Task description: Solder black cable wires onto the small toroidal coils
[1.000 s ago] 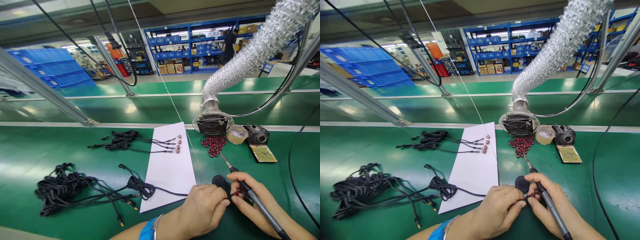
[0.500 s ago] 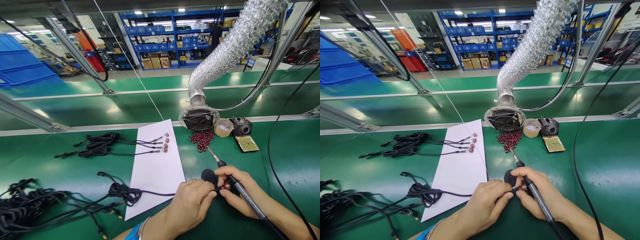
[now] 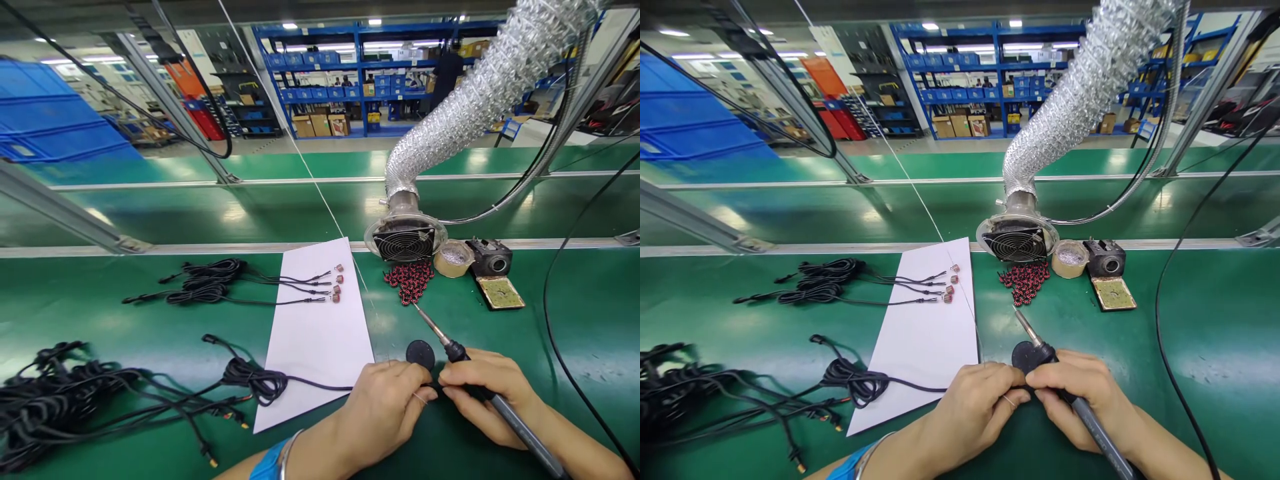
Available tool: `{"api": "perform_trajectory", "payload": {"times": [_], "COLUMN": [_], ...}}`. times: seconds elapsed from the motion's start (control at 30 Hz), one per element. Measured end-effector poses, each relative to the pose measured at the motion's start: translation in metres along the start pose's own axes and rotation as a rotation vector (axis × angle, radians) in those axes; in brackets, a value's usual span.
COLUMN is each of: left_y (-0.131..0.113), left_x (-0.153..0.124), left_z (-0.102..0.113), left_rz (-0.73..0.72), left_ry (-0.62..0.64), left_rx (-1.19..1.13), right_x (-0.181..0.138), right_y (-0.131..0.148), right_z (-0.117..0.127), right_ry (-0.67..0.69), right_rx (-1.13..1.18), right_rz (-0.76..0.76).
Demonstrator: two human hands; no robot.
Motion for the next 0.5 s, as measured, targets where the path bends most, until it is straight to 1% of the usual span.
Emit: {"api": "perform_trajectory", "payload": {"times": [0.17,0.37,0.43,0.5], "left_y": [-0.003,-0.007,-0.004,0.005], "left_x": [0.001,0.005,0.008,0.009], "left_z": [0.004,0.007,0.015,0.034], "left_rz": [-0.041,-0.038,-0.038,-0.001], "left_ry": [-0.025,0.01,0.026,0.075], "left_rx": [0.011,0.011,0.043,0.121], "right_x": [0.001,-0.003,-0.005,-0.006], "right_y": [0.001,-0.001,-0.003,-0.006], "right_z": [-0.002,-0.003,-0.001,0.001], "right_ry": [0.011,0.003,-0.002,-0.01], "right_rx": [0.016,-0.035,-0.082,-0.145], "right_rz": [0.017,0.013,0.022,0.039]}}
Point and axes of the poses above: each hand's wrist, its own x-axis towards the middle knuckle, its own z-axis out of the back of the hand, y = z × x, the point moved 7 cm from there along x, towards the middle knuckle, and after that the axes turned 8 degrees about -x, right-handed, at the moved point
